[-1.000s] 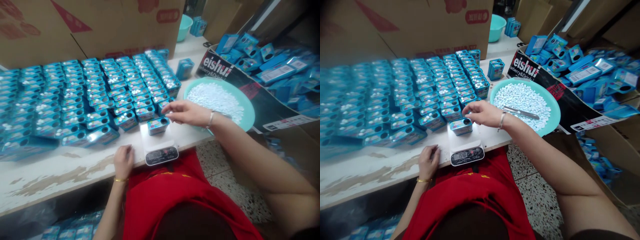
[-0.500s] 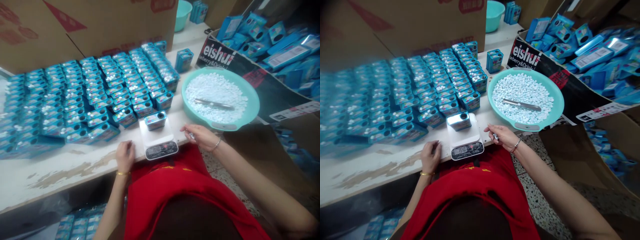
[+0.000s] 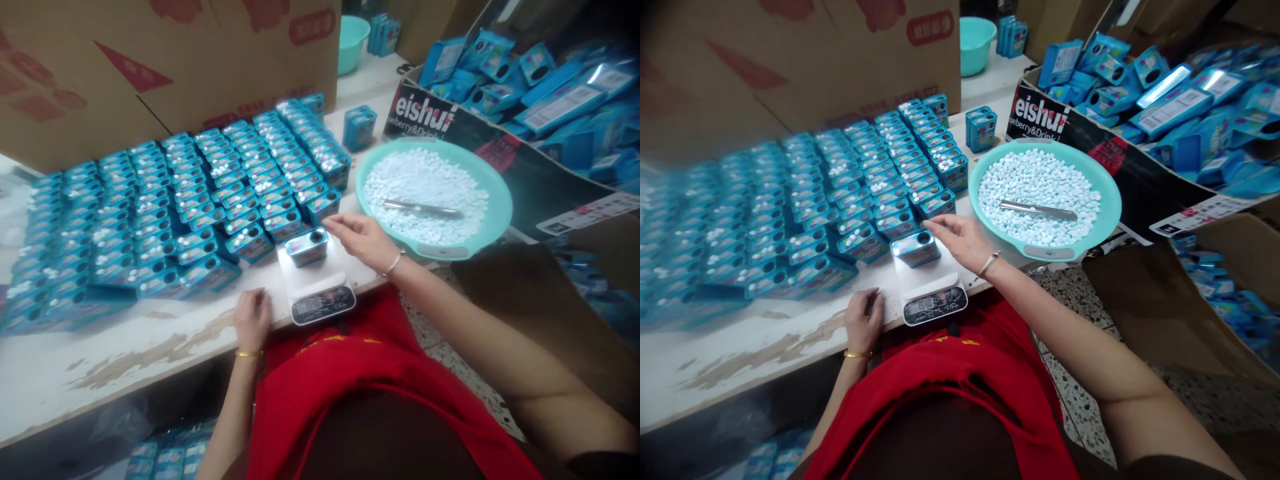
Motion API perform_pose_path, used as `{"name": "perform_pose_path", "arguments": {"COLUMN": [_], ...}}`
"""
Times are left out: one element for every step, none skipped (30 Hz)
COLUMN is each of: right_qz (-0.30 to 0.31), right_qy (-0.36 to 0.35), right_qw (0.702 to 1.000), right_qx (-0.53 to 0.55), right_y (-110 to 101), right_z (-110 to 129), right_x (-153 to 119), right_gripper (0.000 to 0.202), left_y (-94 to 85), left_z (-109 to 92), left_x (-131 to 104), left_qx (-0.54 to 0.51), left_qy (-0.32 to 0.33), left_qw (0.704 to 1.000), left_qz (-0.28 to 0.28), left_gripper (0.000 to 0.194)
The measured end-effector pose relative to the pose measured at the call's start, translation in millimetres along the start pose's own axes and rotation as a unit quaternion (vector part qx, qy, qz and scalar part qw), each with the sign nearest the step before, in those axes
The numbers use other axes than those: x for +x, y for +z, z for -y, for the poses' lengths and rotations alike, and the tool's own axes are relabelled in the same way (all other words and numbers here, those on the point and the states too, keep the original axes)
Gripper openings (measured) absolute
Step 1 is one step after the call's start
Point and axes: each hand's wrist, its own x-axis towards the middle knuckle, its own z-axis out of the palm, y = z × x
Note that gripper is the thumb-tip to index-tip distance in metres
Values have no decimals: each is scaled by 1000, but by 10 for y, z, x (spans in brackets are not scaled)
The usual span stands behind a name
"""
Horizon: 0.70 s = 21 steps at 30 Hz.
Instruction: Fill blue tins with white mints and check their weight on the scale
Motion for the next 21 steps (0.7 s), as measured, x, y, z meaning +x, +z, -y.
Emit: {"name": "perform_pose_path", "arguments": {"right_qz": [-3, -5, -9, -18, -27, -36, -42, -46, -50, -54, -59, -64, -66, -67, -65, -63, -60, -59, -58, -57, -57], "right_qy": [29, 62, 95, 126, 155, 180, 201, 216, 225, 229, 230, 229, 226, 221, 216, 210, 203, 198, 193, 187, 183], "right_qw": [999, 996, 991, 983, 974, 963, 952, 942, 934, 928, 925, 923, 923, 925, 927, 929, 930, 930, 930, 929, 929], "right_qx": [31, 65, 99, 132, 163, 195, 225, 252, 274, 289, 298, 302, 304, 302, 300, 299, 300, 303, 308, 313, 317], "right_y": [-47, -104, -169, -238, -310, -381, -448, -510, -563, -608, -644, -670, -689, -700, -707, -710, -711, -710, -708, -706, -704], "right_z": [-84, -184, -297, -416, -535, -646, -745, -827, -891, -940, -975, -1001, -1022, -1041, -1061, -1081, -1100, -1119, -1136, -1150, -1161], "right_x": [-58, -123, -187, -247, -298, -338, -366, -384, -392, -393, -389, -383, -376, -371, -368, -369, -374, -380, -389, -397, -405], "right_gripper": [35, 35, 35, 34, 32, 28, 25, 22, 21, 23, 24, 25, 25, 23, 20, 18, 18, 19, 20, 22, 23], "left_y": [-1, -8, -24, -51, -90, -141, -200, -264, -328, -386, -435, -471, -493, -503, -502, -494, -481, -466, -449, -432, -414], "left_z": [-4, -12, -29, -57, -98, -153, -222, -301, -389, -479, -568, -650, -725, -790, -847, -896, -940, -980, -1017, -1051, -1083], "left_x": [-6, -11, -9, 2, 27, 71, 135, 220, 322, 438, 561, 685, 805, 916, 1015, 1102, 1176, 1240, 1294, 1340, 1379], "left_qx": [-5, -13, -25, -38, -52, -63, -70, -73, -72, -71, -68, -66, -62, -59, -56, -54, -51, -48, -43, -35, -23], "left_qy": [-4, -10, -19, -29, -38, -41, -35, -20, 5, 35, 64, 90, 112, 130, 145, 158, 168, 178, 186, 194, 203], "left_qw": [1000, 1000, 1000, 999, 998, 997, 996, 995, 994, 993, 992, 991, 990, 989, 987, 986, 984, 983, 982, 980, 977], "left_qz": [1, 2, 1, -5, -15, -31, -49, -67, -79, -82, -79, -72, -60, -48, -37, -26, -14, 0, 16, 34, 55], "left_gripper": [18, 18, 18, 18, 18, 18, 18, 19, 20, 21, 22, 23, 23, 24, 24, 25, 25, 27, 28, 31, 35]}}
